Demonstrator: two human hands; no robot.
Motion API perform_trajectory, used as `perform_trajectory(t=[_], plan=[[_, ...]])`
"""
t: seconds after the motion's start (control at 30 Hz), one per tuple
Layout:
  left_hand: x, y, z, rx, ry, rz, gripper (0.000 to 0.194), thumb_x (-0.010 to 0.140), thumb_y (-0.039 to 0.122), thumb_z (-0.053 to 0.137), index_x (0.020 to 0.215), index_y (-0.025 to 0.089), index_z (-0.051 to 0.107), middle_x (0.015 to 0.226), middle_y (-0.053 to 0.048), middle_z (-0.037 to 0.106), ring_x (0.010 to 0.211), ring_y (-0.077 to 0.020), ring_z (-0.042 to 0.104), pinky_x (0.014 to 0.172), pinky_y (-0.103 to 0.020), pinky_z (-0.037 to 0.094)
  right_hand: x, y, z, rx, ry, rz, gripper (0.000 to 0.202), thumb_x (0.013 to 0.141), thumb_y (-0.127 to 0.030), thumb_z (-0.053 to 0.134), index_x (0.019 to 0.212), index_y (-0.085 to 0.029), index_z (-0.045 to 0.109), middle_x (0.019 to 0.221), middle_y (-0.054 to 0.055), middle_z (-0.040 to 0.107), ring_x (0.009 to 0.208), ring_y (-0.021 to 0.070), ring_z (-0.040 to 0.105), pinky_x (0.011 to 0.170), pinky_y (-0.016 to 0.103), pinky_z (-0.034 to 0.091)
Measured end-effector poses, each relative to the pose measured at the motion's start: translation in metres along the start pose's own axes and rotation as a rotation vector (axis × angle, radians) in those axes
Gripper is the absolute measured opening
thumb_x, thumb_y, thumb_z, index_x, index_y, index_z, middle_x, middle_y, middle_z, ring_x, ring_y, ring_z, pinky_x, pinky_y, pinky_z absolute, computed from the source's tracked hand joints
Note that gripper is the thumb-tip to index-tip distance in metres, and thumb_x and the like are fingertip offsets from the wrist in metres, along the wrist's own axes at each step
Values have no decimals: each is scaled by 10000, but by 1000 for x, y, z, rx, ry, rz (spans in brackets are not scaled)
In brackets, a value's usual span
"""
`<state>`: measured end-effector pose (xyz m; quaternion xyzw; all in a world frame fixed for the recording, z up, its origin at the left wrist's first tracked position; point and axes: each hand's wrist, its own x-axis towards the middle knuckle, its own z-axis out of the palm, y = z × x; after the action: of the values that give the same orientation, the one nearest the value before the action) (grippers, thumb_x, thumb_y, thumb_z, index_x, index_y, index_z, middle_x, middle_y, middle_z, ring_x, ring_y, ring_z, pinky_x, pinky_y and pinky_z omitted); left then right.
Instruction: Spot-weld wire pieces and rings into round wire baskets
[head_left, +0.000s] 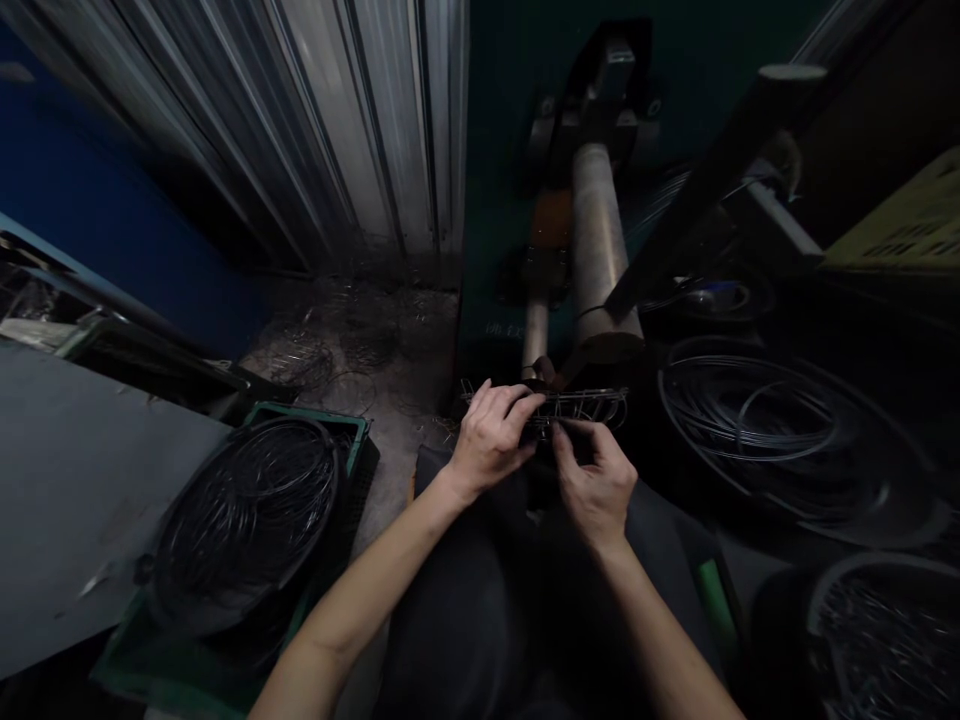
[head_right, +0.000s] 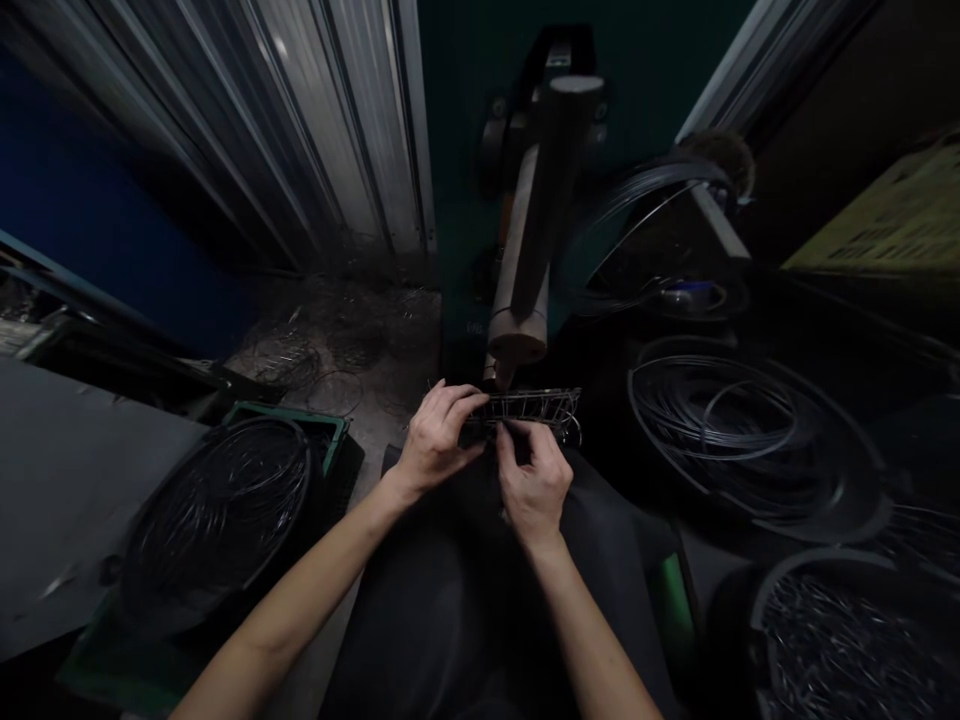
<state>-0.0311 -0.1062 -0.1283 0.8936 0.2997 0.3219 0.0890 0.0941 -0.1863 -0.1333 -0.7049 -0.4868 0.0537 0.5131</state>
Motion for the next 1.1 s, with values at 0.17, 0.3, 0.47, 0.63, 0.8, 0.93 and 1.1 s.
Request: perform_trajectory(t=[0.17,0.3,0.47,0.63,0.8,0.93,1.1], plan=[[3,-4,3,-12,35,19,462,755,219,633,1196,166,504,1138,-92,604,1085,-215,571,1072,-457,381,3,6,4,5,2,-34,193,863,-368,565,861,-183,622,809,38,654,714,151,613,712,277,491],[6,-6,4,-6,36,14,436,777,248,622,1192,165,515,1136,-93,602,1088,-210,569,1072,-454,380,6,8,6,-2,3,-42,199,863,-376,567,868,-184,620,806,41,652,717,157,614,711,282,491],[8,-5,2,25,19,10,428,782,253,625,1188,168,522,1134,-96,603,1082,-214,570,1066,-452,382,8,6,7,-19,-5,-46,212,874,-383,546,861,-183,617,799,40,648,707,151,605,683,273,482],[8,-6,2,66,31,32,445,761,226,642,1185,169,520,1142,-92,597,1078,-221,566,1060,-449,388,8,6,6,-25,-14,-87,207,887,-357,525,885,-167,608,826,52,657,726,152,613,695,273,483],[8,-8,5,80,61,54,473,743,213,653,1191,168,509,1144,-84,595,1071,-216,567,1059,-442,391,9,11,7,-76,-21,-174,215,915,-344,478,891,-171,603,826,53,661,738,153,617,695,271,485],[9,-7,5,94,74,56,467,745,216,651,1188,168,510,1133,-86,601,1066,-216,573,1055,-438,395,8,14,8,-75,11,-250,187,921,-310,472,896,-169,592,829,61,656,756,156,619,695,269,487],[8,-6,6,74,65,31,429,755,203,625,1169,181,516,1125,-76,610,1073,-206,573,1069,-432,378,8,14,13,-67,39,-230,202,925,-323,456,884,-175,587,811,58,644,716,149,603,678,276,493]])
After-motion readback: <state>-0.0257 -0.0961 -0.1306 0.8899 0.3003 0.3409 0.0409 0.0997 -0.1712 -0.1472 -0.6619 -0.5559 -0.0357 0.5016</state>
